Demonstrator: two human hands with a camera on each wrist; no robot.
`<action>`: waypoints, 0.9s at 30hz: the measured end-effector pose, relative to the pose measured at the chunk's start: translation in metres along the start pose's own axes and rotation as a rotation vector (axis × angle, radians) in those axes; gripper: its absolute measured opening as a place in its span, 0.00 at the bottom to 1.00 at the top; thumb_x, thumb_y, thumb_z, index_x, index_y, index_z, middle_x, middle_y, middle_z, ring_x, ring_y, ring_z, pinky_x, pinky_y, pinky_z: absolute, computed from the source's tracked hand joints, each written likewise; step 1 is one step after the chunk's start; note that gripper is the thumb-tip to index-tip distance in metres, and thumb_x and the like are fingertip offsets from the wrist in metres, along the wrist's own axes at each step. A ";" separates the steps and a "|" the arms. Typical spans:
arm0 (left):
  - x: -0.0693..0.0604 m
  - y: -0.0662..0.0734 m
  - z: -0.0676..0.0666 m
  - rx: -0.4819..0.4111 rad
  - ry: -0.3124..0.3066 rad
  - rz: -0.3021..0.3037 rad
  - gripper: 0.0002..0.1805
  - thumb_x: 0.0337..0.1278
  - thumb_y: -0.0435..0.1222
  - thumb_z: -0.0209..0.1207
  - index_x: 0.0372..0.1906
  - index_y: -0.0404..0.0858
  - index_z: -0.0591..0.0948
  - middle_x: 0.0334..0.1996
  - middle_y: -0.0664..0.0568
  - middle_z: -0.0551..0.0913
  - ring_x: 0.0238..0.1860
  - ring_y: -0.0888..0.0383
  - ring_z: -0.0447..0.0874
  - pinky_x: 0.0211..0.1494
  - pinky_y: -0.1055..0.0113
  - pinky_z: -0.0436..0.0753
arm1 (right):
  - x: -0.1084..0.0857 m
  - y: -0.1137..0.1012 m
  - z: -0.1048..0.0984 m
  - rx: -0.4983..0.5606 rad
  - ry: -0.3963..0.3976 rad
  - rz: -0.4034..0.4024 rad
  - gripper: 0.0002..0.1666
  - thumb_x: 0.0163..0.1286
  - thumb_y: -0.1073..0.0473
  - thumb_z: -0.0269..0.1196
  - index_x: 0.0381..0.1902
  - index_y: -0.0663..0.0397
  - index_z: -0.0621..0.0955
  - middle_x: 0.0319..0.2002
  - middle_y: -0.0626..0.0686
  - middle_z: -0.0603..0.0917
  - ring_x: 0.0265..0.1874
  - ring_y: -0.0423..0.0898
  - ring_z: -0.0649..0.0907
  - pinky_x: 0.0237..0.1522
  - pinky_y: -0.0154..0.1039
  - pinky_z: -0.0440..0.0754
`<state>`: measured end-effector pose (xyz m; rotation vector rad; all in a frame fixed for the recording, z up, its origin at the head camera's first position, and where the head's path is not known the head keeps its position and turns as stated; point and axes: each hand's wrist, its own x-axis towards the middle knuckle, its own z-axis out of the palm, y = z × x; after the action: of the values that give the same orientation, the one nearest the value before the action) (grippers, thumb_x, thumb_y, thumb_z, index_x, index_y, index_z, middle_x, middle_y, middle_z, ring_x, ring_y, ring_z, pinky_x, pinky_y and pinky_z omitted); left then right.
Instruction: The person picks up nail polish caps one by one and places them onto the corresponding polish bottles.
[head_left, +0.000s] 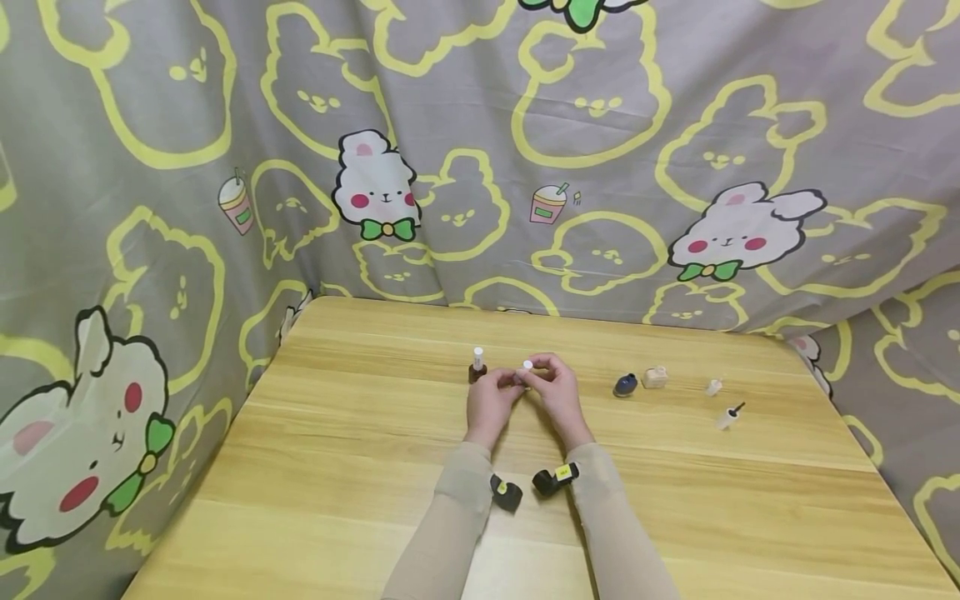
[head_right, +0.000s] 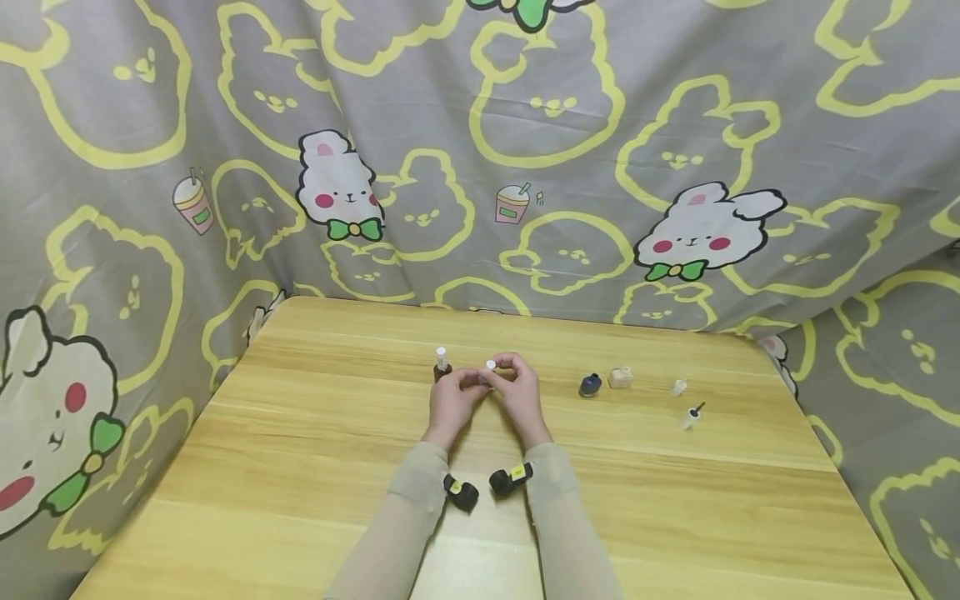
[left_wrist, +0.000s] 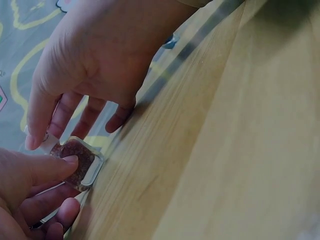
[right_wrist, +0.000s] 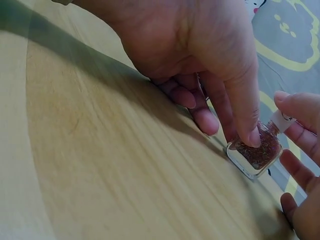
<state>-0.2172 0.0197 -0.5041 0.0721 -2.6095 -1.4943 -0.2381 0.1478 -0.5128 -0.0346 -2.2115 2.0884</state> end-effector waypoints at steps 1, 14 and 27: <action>0.000 0.000 0.000 0.002 -0.002 -0.001 0.13 0.52 0.42 0.69 0.43 0.43 0.87 0.42 0.52 0.90 0.49 0.53 0.87 0.55 0.55 0.80 | 0.000 0.000 0.000 -0.005 0.000 -0.009 0.15 0.60 0.67 0.70 0.43 0.65 0.79 0.38 0.47 0.82 0.37 0.43 0.81 0.38 0.31 0.81; -0.002 0.003 -0.001 0.045 -0.010 -0.002 0.13 0.51 0.42 0.69 0.42 0.44 0.87 0.42 0.52 0.90 0.48 0.52 0.87 0.53 0.55 0.81 | -0.006 -0.002 -0.008 0.048 -0.130 -0.016 0.23 0.63 0.63 0.67 0.56 0.61 0.79 0.57 0.61 0.82 0.46 0.35 0.84 0.50 0.31 0.80; -0.002 0.002 0.000 0.051 -0.001 -0.009 0.12 0.51 0.43 0.69 0.41 0.46 0.87 0.41 0.54 0.90 0.48 0.53 0.87 0.53 0.55 0.81 | -0.007 -0.006 -0.004 0.060 -0.034 -0.020 0.15 0.61 0.66 0.69 0.45 0.66 0.82 0.50 0.61 0.84 0.40 0.40 0.83 0.42 0.33 0.82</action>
<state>-0.2153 0.0209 -0.5030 0.0878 -2.6518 -1.4316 -0.2305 0.1507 -0.5067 0.0276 -2.1564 2.1593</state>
